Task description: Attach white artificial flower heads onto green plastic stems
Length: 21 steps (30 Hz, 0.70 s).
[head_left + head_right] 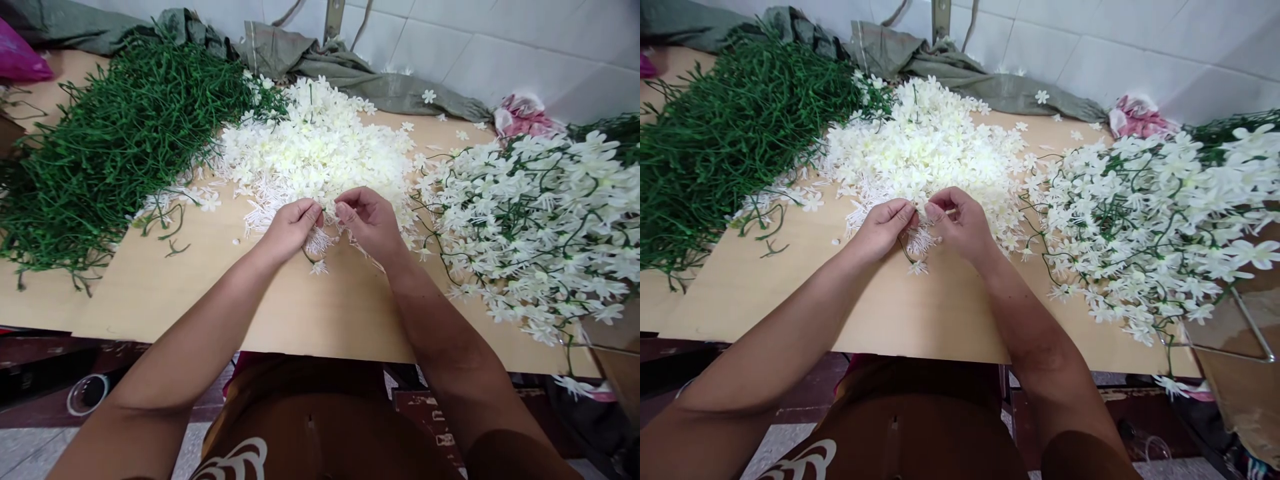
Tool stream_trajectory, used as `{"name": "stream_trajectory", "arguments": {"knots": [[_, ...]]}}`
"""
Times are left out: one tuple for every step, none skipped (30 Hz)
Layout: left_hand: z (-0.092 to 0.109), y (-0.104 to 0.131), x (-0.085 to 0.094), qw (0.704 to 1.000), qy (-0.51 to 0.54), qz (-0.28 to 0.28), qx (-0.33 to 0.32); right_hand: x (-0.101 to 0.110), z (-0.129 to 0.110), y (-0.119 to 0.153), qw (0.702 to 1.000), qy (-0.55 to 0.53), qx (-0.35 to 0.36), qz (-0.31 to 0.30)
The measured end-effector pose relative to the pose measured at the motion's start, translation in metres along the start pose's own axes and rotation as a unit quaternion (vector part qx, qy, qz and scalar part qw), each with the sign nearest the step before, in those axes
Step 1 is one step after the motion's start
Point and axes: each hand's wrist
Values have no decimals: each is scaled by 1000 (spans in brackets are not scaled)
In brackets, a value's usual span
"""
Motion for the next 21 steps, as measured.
{"name": "stream_trajectory", "arguments": {"knots": [[0, 0, 0, 1000, 4, -1, -4, -1, 0, 0, 1000, -6, -9, -7], [1, 0, -1, 1000, 8, -4, -8, -3, -1, 1, 1000, -7, -17, -16], [2, 0, -2, 1000, 13, -10, -10, -5, -1, 1, 999, -3, -22, -25], [3, 0, -3, 1000, 16, -17, -11, -6, -2, 2, 999, 6, -24, -33], [4, 0, -3, 1000, 18, -22, -12, -8, -2, 2, 999, 14, -22, -39], [5, 1, -4, 999, 18, -24, -13, -8, -2, 3, 999, 18, -20, -40], [6, 1, -4, 1000, 17, -22, -13, -8, -3, 3, 999, 15, -20, -39], [7, 1, -4, 1000, 15, -19, -14, -8, -3, 3, 999, 5, -23, -38], [7, 1, -4, 1000, 14, -15, -13, -7, -3, 3, 999, -11, -28, -38], [8, 1, -3, 1000, 12, -10, -12, -6, -3, 3, 998, -26, -33, -38], [8, 1, -3, 1000, 10, -8, -11, -5, -3, 2, 998, -38, -39, -39], [8, 1, -3, 1000, 8, -6, -10, -3, -3, 2, 997, -44, -42, -39], [8, 1, -2, 1000, 6, -5, -11, -2, -3, 2, 997, -48, -44, -39], [7, 1, -2, 1000, 5, -3, -13, -2, -3, 1, 997, -51, -45, -38], [7, 1, -2, 1000, 3, 0, -14, -1, -4, 1, 997, -54, -48, -38], [6, 1, -2, 1000, 2, 4, -16, -1, -4, 1, 996, -59, -52, -37], [6, 1, -2, 1000, -1, 8, -17, -1, -4, 0, 996, -64, -58, -36], [6, 1, -2, 1000, -5, 12, -20, -1, -4, 0, 995, -69, -65, -37], [5, 0, -2, 1000, -10, 16, -24, -1, -4, 0, 994, -72, -72, -38], [5, 0, -2, 999, -16, 16, -29, -2, -4, 0, 994, -72, -76, -41], [4, 0, -2, 999, -24, 14, -35, -2, -4, 1, 994, -66, -77, -45]]}}
Point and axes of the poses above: each hand's wrist, its own y-axis away from the middle knuckle, its own x-axis out of the back of the hand, z = x × y, and after that the axes turned 5 degrees about -z, right-handed
